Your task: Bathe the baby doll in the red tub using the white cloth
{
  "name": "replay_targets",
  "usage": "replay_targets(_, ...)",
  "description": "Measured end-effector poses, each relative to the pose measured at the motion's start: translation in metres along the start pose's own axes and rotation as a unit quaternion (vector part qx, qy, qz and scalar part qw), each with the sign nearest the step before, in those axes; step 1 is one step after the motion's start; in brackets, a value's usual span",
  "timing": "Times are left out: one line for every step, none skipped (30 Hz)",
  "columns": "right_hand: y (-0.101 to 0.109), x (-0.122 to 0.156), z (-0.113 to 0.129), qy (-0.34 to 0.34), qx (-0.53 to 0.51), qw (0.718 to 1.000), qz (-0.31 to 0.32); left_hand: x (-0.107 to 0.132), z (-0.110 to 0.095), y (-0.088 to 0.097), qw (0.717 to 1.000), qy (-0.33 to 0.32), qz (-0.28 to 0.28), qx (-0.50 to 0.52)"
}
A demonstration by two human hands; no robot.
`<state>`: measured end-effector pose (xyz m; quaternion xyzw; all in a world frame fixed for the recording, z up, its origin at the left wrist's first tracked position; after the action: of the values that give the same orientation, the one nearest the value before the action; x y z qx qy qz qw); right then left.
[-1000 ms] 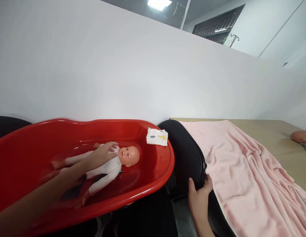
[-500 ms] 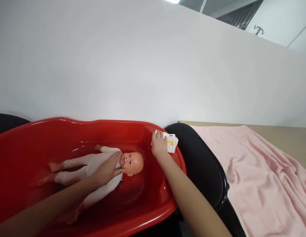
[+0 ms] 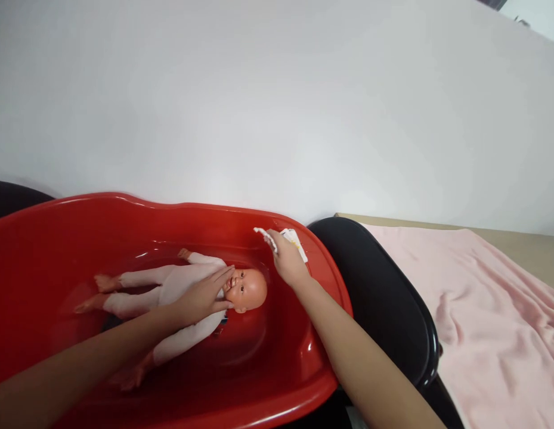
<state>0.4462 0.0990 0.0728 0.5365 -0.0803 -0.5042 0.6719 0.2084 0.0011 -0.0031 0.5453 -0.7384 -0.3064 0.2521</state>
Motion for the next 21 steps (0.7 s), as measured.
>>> replay_targets(-0.006,-0.002,0.003,0.002,-0.015,1.000,0.021,-0.001,0.001,0.000,1.000,0.003,-0.002,0.005)
replay_targets(-0.012,-0.004,0.005,-0.004,-0.036,0.999,0.039,-0.002,0.002,0.000,1.000,0.007,-0.006,0.011)
replay_targets(-0.018,-0.007,0.007,-0.018,-0.063,0.997,0.051,-0.003,0.003,0.000,1.000,0.011,-0.010,0.016)
replay_targets(-0.024,-0.011,0.009,-0.037,-0.092,0.993,0.058,-0.003,0.003,0.001,1.000,0.016,-0.014,0.019)
replay_targets(-0.031,-0.015,0.011,-0.057,-0.121,0.989,0.060,-0.003,0.004,0.001,0.999,0.020,-0.016,0.020)
replay_targets(-0.038,-0.019,0.014,-0.073,-0.147,0.984,0.062,-0.003,0.004,0.001,0.999,0.021,-0.016,0.018)
replay_targets(-0.044,-0.023,0.018,-0.078,-0.167,0.980,0.069,-0.002,0.004,0.002,1.000,0.017,-0.013,0.016)
replay_targets(-0.051,-0.026,0.024,-0.070,-0.183,0.977,0.087,-0.001,0.004,0.002,1.000,0.009,-0.008,0.014)
replay_targets(-0.056,-0.028,0.030,-0.049,-0.198,0.972,0.115,-0.001,0.003,0.003,1.000,-0.003,-0.003,0.013)
replay_targets(-0.062,-0.028,0.036,-0.022,-0.213,0.966,0.147,0.000,0.003,0.003,1.000,-0.016,0.002,0.012)
replay_targets(-0.066,-0.027,0.041,0.006,-0.230,0.956,0.180,0.000,0.002,0.003,1.000,-0.028,0.005,0.011)
replay_targets(-0.069,-0.025,0.046,0.031,-0.246,0.946,0.211,0.000,0.002,0.002,0.999,-0.033,0.005,0.008)
replay_targets(-0.071,-0.022,0.050,0.048,-0.260,0.935,0.235,0.000,0.002,0.001,0.999,-0.032,0.003,0.002)
replay_targets(-0.072,-0.019,0.052,0.054,-0.271,0.927,0.253,-0.001,0.002,0.001,1.000,-0.027,-0.001,-0.005)
replay_targets(-0.072,-0.017,0.053,0.053,-0.277,0.922,0.266,-0.001,0.002,0.000,1.000,-0.021,-0.006,-0.013)
replay_targets(-0.072,-0.016,0.053,0.045,-0.277,0.919,0.277,-0.001,0.001,-0.001,1.000,-0.016,-0.009,-0.020)
replay_targets(-0.072,-0.015,0.052,0.035,-0.272,0.918,0.288,-0.002,0.001,-0.002,1.000,-0.012,-0.011,-0.025)
replay_targets(-0.072,-0.016,0.050,0.026,-0.265,0.916,0.299,-0.002,0.000,-0.002,0.999,-0.010,-0.011,-0.028)
replay_targets(-0.072,-0.017,0.048,0.019,-0.259,0.914,0.312,-0.002,-0.001,-0.002,0.999,-0.007,-0.009,-0.030)
replay_targets(-0.072,-0.018,0.045,0.017,-0.255,0.909,0.329,-0.003,-0.002,-0.002,1.000,-0.003,-0.007,-0.031)
replay_targets(-0.071,-0.019,0.041,0.016,-0.251,0.903,0.348,-0.003,-0.003,-0.001,1.000,-0.001,-0.004,-0.029)
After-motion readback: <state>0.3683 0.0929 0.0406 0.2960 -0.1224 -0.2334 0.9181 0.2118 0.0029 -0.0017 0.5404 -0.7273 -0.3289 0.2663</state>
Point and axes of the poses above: each hand's wrist, its own x-axis away from the middle knuckle, its own y-axis out of the back of the hand, z = x × y, the point moved 2 cm from there along -x, towards the middle knuckle, and after that the axes turned 6 degrees about y, right-handed, at the moved point
